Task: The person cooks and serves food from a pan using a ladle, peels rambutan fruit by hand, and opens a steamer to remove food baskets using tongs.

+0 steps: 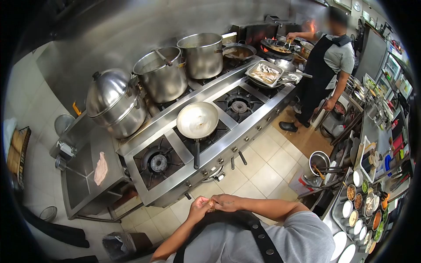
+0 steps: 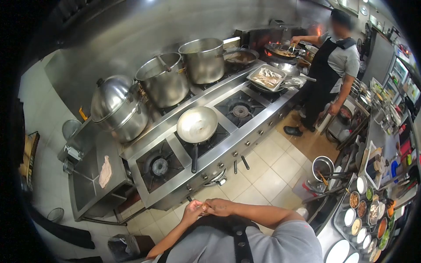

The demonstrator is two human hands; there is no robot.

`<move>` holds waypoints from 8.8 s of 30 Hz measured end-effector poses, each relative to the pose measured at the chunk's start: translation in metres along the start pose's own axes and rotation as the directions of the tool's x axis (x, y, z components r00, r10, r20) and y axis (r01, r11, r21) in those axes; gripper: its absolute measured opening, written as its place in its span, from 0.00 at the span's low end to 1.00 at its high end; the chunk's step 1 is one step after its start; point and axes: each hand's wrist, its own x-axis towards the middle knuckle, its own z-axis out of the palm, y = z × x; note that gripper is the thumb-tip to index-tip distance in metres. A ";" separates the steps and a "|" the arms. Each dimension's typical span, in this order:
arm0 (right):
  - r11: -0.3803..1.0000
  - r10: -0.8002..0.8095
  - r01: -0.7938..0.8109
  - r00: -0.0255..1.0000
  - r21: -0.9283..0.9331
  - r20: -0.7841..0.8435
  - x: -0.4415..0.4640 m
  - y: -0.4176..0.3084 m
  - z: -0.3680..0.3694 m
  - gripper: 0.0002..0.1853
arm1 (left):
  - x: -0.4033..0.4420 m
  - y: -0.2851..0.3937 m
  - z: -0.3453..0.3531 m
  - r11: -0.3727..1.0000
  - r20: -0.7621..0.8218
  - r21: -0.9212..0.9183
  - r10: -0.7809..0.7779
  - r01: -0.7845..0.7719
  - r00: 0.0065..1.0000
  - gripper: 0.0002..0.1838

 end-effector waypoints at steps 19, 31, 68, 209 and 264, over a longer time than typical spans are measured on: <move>0.989 -0.117 0.110 0.991 -0.096 -0.067 0.004 0.001 0.005 0.15 | 0.019 -0.026 -0.001 0.985 -0.078 0.083 0.159 -0.152 0.984 0.11; 0.995 -0.003 0.024 0.979 0.099 -0.206 0.006 0.027 0.029 0.16 | 0.030 -0.039 -0.004 0.980 -0.056 0.135 0.153 -0.144 0.987 0.11; 0.993 0.035 0.024 0.870 0.113 -0.492 0.003 -0.047 -0.021 0.12 | 0.023 0.081 0.030 0.536 0.145 0.536 0.703 -0.652 0.696 0.14; 0.500 0.145 -0.155 0.985 0.852 0.094 0.025 0.084 -0.026 0.16 | 0.026 0.031 0.071 0.563 -0.072 0.730 0.628 -0.388 0.775 0.15; 0.543 0.666 -0.813 0.568 0.209 0.483 0.291 0.168 0.194 0.11 | -0.258 0.229 -0.075 0.075 -0.374 -0.026 0.924 -0.997 0.079 0.20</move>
